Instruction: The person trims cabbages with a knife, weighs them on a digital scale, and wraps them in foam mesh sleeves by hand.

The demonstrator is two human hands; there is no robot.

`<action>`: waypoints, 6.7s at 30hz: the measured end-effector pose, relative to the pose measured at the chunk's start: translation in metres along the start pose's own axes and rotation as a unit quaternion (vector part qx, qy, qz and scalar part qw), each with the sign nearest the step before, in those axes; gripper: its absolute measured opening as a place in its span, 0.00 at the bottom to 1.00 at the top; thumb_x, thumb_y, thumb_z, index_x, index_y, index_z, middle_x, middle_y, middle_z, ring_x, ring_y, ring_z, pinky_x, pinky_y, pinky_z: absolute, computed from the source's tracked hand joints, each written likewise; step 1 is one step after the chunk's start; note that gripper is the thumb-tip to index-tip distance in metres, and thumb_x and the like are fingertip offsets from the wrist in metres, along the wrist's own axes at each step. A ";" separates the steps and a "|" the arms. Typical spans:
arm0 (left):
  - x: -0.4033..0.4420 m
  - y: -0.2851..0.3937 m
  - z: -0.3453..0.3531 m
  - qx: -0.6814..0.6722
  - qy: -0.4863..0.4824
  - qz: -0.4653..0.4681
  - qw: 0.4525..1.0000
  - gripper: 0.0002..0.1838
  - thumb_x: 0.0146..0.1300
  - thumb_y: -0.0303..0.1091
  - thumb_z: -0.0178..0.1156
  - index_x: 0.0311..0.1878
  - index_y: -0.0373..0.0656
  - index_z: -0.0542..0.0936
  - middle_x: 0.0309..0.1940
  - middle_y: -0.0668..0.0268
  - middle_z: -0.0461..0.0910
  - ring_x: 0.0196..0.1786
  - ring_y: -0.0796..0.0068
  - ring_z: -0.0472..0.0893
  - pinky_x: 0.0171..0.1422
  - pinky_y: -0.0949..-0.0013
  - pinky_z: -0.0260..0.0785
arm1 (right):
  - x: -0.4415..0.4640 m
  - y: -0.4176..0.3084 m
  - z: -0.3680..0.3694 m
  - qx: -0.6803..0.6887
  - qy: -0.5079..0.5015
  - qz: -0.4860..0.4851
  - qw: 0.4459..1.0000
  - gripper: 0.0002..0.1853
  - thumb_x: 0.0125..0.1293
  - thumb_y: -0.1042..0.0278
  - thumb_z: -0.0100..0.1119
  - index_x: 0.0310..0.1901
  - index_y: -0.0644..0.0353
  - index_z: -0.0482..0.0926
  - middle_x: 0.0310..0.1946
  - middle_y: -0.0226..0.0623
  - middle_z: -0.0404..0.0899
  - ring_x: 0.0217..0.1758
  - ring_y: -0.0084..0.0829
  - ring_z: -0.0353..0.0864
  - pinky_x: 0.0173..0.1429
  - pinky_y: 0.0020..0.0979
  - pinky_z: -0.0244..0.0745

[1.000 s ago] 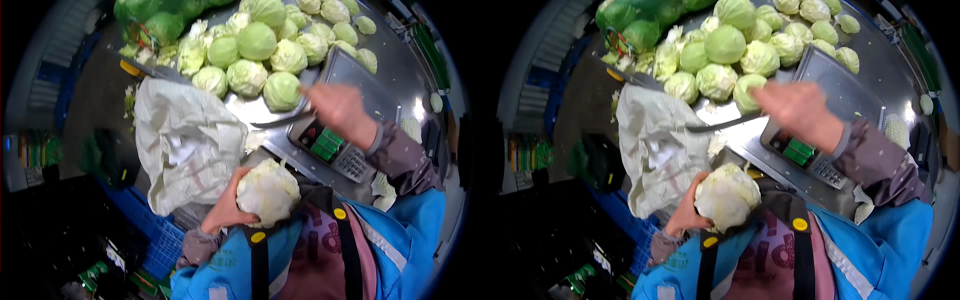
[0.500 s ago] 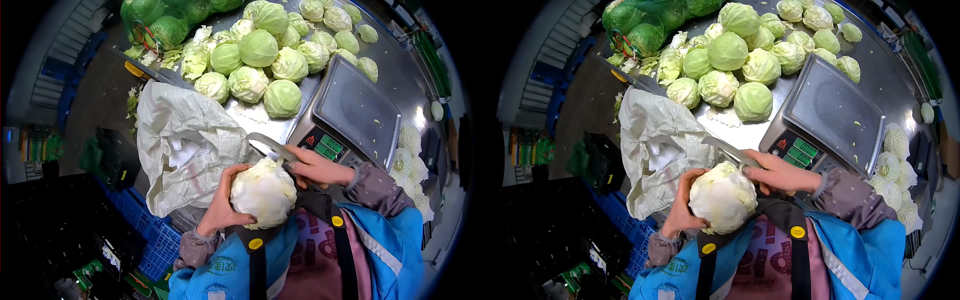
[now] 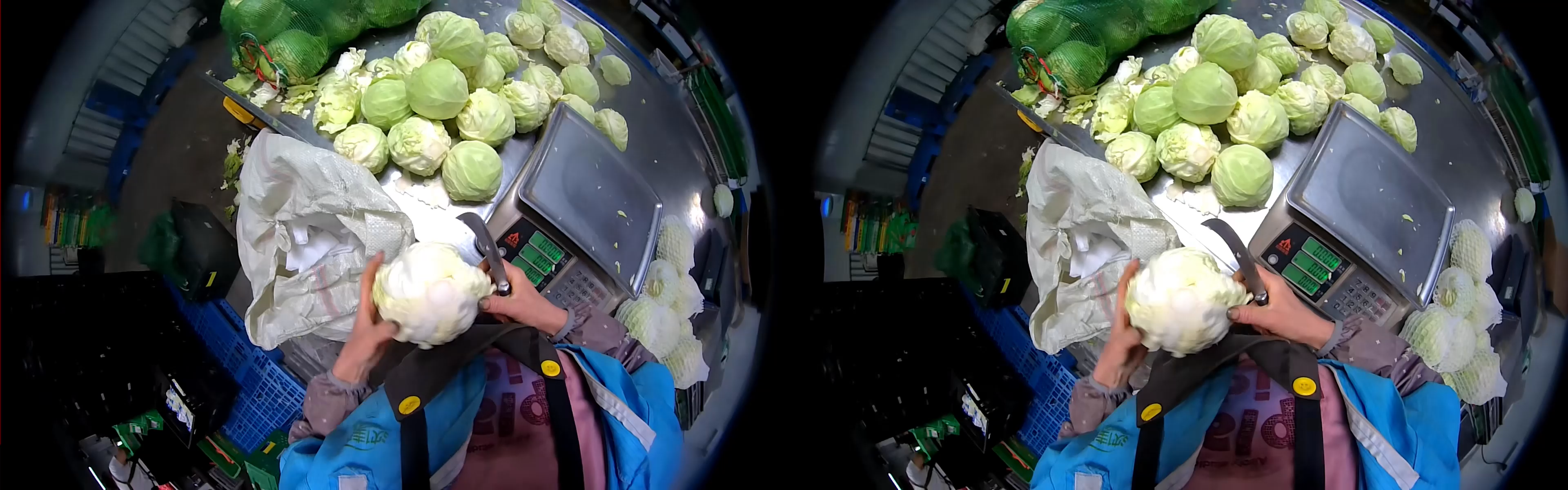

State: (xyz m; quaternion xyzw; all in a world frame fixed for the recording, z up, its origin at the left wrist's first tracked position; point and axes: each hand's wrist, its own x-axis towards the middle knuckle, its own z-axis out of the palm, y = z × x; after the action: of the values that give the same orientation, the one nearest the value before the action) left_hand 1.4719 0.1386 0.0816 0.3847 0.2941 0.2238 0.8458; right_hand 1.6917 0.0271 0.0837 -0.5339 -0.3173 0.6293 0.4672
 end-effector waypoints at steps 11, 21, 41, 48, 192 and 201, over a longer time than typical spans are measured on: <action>-0.007 -0.008 -0.001 -0.065 -0.016 -0.069 0.995 0.55 0.35 0.46 0.72 0.66 0.43 0.51 0.61 0.57 0.59 0.64 0.64 0.61 0.66 0.65 0.54 | -0.023 -0.034 -0.011 -0.420 0.035 -0.220 0.880 0.11 0.60 0.70 0.48 0.43 0.60 0.74 0.35 0.42 0.75 0.32 0.46 0.75 0.35 0.38 0.71; -0.005 0.003 -0.001 0.050 -0.075 -0.111 0.990 0.50 0.38 0.34 0.68 0.66 0.40 0.52 0.59 0.60 0.62 0.62 0.69 0.62 0.65 0.69 0.54 | -0.022 -0.059 0.011 -0.632 -0.002 -0.347 0.693 0.24 0.51 0.69 0.53 0.53 0.43 0.74 0.32 0.31 0.72 0.20 0.24 0.73 0.20 0.25 0.69; 0.016 -0.010 -0.014 0.186 -0.170 0.038 0.967 0.70 0.23 0.43 0.78 0.69 0.43 0.40 0.63 0.56 0.57 0.65 0.63 0.60 0.68 0.61 0.51 | 0.070 -0.074 -0.046 -0.171 0.304 -0.062 0.935 0.25 0.56 0.57 0.58 0.44 0.74 0.71 0.21 0.36 0.76 0.23 0.24 0.75 0.30 0.29 0.70; 0.011 -0.031 -0.005 -0.161 -0.061 -0.035 0.984 0.64 0.32 0.40 0.74 0.69 0.46 0.39 0.65 0.58 0.52 0.67 0.62 0.56 0.69 0.57 0.49 | 0.027 -0.050 -0.014 -0.155 -0.067 0.097 0.981 0.31 0.62 0.46 0.50 0.53 0.69 0.62 0.24 0.34 0.70 0.14 0.19 0.69 0.18 0.21 0.65; 0.052 -0.001 0.006 -0.207 0.164 0.040 0.964 0.37 0.54 0.63 0.43 0.64 0.51 0.59 0.62 0.59 0.61 0.60 0.50 0.65 0.54 0.39 0.64 | 0.015 -0.109 -0.004 0.021 -0.075 -0.116 0.990 0.14 0.56 0.65 0.59 0.38 0.64 0.70 0.16 0.25 0.68 0.15 0.14 0.66 0.17 0.17 0.57; 0.050 -0.010 -0.009 -0.479 0.031 -0.088 0.873 0.38 0.53 0.68 0.40 0.63 0.55 0.59 0.61 0.59 0.60 0.56 0.49 0.67 0.43 0.49 0.72 | 0.059 -0.070 0.002 -0.375 0.079 -0.337 0.860 0.35 0.44 0.64 0.67 0.57 0.60 0.65 0.48 0.46 0.69 0.50 0.41 0.73 0.50 0.35 0.71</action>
State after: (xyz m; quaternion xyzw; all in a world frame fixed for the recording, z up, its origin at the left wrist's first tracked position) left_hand 1.5037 0.1679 0.0526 -0.1020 0.2096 0.2740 0.9330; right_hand 1.7074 0.1077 0.1252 -0.5775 -0.6517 0.2226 0.4385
